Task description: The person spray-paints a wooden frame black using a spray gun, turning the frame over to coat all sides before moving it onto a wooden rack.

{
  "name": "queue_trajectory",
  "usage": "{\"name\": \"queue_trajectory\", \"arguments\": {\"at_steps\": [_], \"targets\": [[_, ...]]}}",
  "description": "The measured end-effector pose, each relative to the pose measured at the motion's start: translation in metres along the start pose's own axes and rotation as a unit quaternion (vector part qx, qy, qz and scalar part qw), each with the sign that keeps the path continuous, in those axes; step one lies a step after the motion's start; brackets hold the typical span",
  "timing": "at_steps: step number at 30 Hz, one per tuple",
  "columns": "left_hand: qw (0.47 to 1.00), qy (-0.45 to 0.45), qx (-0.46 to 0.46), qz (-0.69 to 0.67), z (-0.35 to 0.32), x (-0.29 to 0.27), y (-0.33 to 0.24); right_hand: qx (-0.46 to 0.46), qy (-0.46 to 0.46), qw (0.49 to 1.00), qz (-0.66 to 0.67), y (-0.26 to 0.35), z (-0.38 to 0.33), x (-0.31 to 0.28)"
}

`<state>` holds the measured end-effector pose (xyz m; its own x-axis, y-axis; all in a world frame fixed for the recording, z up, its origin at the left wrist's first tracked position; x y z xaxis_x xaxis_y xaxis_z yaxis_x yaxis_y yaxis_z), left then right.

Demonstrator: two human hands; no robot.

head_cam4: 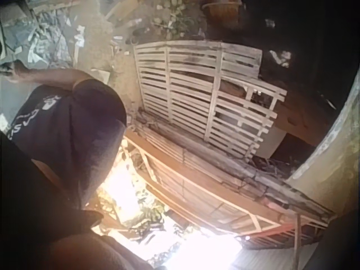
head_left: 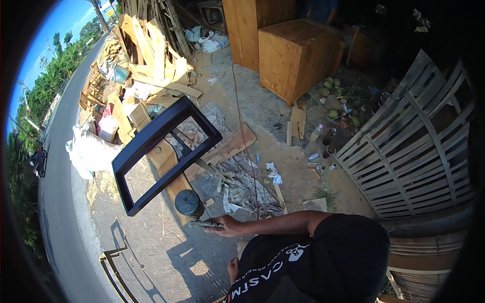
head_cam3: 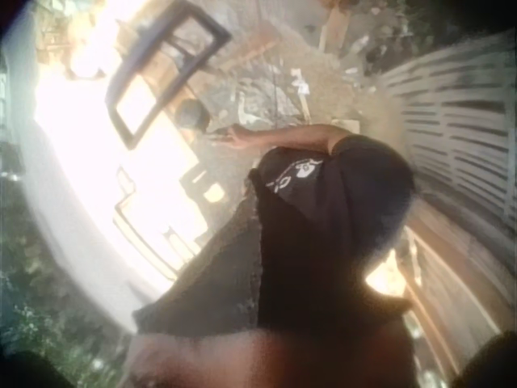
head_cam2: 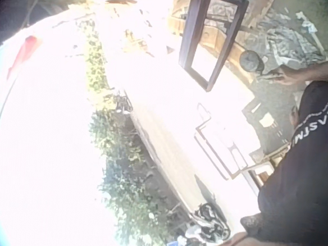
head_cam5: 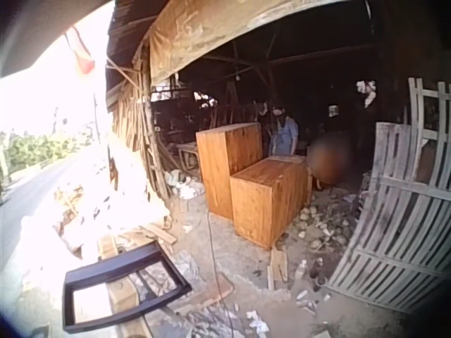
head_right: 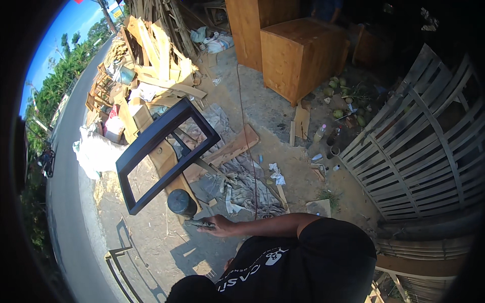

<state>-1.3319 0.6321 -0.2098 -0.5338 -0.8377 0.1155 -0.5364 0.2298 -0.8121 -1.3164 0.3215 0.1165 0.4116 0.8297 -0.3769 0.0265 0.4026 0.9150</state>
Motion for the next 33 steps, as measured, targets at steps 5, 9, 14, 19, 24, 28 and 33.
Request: {"name": "queue_trajectory", "arguments": {"at_steps": [5, 9, 14, 19, 24, 28, 33], "targets": [[0.995, 0.027, 0.019, 0.098, 0.006, 0.003, -0.071, 0.011, -0.032, 0.999, 0.025, 0.007, 0.004, 0.005], [0.986, -0.023, 0.075, 0.144, 0.005, -0.031, -0.124, 0.007, -0.019, 1.0, 0.015, 0.025, 0.008, 0.033], [0.985, 0.002, 0.103, 0.141, -0.004, -0.025, -0.171, -0.01, -0.054, 0.999, 0.005, 0.027, 0.004, 0.065], [0.984, 0.027, 0.14, 0.105, -0.013, -0.022, -0.205, 0.012, -0.047, 0.999, 0.001, 0.025, 0.0, 0.092], [0.981, 0.039, 0.151, 0.117, -0.009, -0.04, -0.203, -0.018, -0.047, 0.999, -0.018, 0.044, -0.003, 0.109], [0.966, 0.054, 0.174, 0.181, -0.003, -0.042, -0.194, -0.021, -0.046, 0.998, -0.026, 0.045, -0.003, 0.107], [0.96, 0.068, 0.158, 0.222, -0.002, -0.035, -0.18, -0.023, -0.058, 0.997, -0.034, 0.041, 0.0, 0.095]]}}
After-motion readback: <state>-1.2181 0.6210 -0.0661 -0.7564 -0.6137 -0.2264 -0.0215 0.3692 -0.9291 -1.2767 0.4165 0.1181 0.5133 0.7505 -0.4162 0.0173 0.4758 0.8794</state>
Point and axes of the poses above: each hand's wrist, its own z-axis towards the middle knuckle, its own x-axis out of the palm, y = z × x, the point moved 8 cm from there along z, towards the middle knuckle, and after that the axes turned 10 degrees about -z, right-handed, at the moved point
